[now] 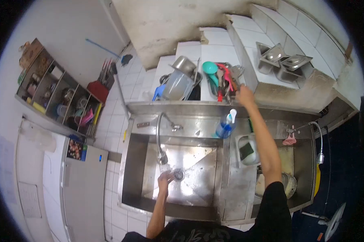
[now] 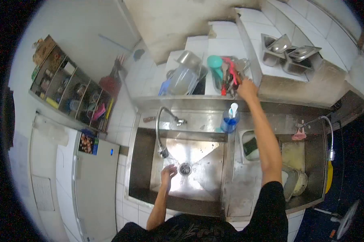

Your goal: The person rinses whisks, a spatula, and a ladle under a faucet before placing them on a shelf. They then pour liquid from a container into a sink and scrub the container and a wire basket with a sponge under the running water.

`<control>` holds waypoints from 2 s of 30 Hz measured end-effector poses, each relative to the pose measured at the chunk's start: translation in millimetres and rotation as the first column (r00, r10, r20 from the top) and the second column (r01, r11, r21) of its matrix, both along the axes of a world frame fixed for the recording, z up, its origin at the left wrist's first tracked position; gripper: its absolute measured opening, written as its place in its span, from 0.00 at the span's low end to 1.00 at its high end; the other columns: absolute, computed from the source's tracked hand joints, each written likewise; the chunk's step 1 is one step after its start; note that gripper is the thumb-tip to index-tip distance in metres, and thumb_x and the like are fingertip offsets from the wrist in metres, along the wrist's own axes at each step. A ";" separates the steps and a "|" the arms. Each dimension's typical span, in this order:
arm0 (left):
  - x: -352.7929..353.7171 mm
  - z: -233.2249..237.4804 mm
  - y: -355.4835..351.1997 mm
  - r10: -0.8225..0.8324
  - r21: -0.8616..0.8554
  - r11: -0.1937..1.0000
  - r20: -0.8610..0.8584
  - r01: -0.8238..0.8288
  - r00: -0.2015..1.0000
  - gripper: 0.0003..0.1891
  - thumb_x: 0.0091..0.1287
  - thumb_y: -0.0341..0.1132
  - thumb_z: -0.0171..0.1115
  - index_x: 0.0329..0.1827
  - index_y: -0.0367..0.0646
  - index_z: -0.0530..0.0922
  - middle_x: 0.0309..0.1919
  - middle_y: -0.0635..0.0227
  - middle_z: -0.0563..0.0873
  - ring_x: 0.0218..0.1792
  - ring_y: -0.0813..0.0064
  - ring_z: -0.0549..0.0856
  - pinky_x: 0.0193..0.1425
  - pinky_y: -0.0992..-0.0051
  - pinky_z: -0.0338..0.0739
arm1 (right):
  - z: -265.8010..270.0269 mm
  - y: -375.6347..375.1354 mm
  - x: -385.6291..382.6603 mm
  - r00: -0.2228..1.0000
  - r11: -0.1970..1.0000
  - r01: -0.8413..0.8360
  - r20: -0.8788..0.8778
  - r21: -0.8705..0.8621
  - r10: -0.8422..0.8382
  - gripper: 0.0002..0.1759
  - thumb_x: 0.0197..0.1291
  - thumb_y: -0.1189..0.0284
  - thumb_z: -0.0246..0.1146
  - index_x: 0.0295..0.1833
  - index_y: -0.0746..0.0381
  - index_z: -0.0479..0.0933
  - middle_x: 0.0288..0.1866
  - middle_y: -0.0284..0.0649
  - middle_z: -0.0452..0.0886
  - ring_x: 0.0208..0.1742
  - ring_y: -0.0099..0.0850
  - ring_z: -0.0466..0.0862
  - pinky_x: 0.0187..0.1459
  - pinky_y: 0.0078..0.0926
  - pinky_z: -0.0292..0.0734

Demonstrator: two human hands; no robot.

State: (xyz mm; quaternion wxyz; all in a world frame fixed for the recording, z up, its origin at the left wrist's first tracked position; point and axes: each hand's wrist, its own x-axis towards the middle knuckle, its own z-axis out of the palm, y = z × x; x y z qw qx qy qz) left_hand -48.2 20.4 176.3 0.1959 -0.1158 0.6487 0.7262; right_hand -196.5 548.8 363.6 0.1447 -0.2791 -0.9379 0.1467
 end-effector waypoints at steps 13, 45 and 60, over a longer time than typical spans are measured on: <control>-46.4 51.4 0.0 0.088 0.387 0.922 -0.142 -0.026 0.986 0.21 0.75 0.54 0.47 0.50 0.44 0.74 0.43 0.68 0.79 0.45 0.72 0.78 0.54 0.66 0.75 | -87.9 -205.7 378.9 0.752 0.629 -0.057 -0.448 -0.775 -0.484 0.05 0.68 0.75 0.55 0.41 0.61 0.77 0.27 0.29 0.76 0.32 0.17 0.74 0.34 0.18 0.69; 18.4 48.1 87.1 0.224 0.112 0.974 -0.509 -0.195 0.831 0.15 0.70 0.36 0.49 0.48 0.35 0.81 0.35 0.65 0.83 0.35 0.69 0.83 0.41 0.72 0.81 | -107.6 -195.6 877.8 0.496 0.434 0.715 -0.040 -0.548 -0.867 0.07 0.65 0.77 0.54 0.43 0.63 0.77 0.30 0.38 0.82 0.30 0.25 0.82 0.32 0.24 0.78; 227.2 -45.8 527.2 -0.745 -0.784 0.582 -0.408 0.215 0.528 0.36 0.54 0.52 0.69 0.58 0.33 0.71 0.46 0.41 0.83 0.47 0.41 0.83 0.53 0.54 0.76 | -65.9 -56.5 880.4 0.818 0.628 0.554 0.215 -0.547 -0.534 0.06 0.63 0.74 0.58 0.45 0.61 0.78 0.37 0.46 0.84 0.35 0.37 0.85 0.36 0.33 0.81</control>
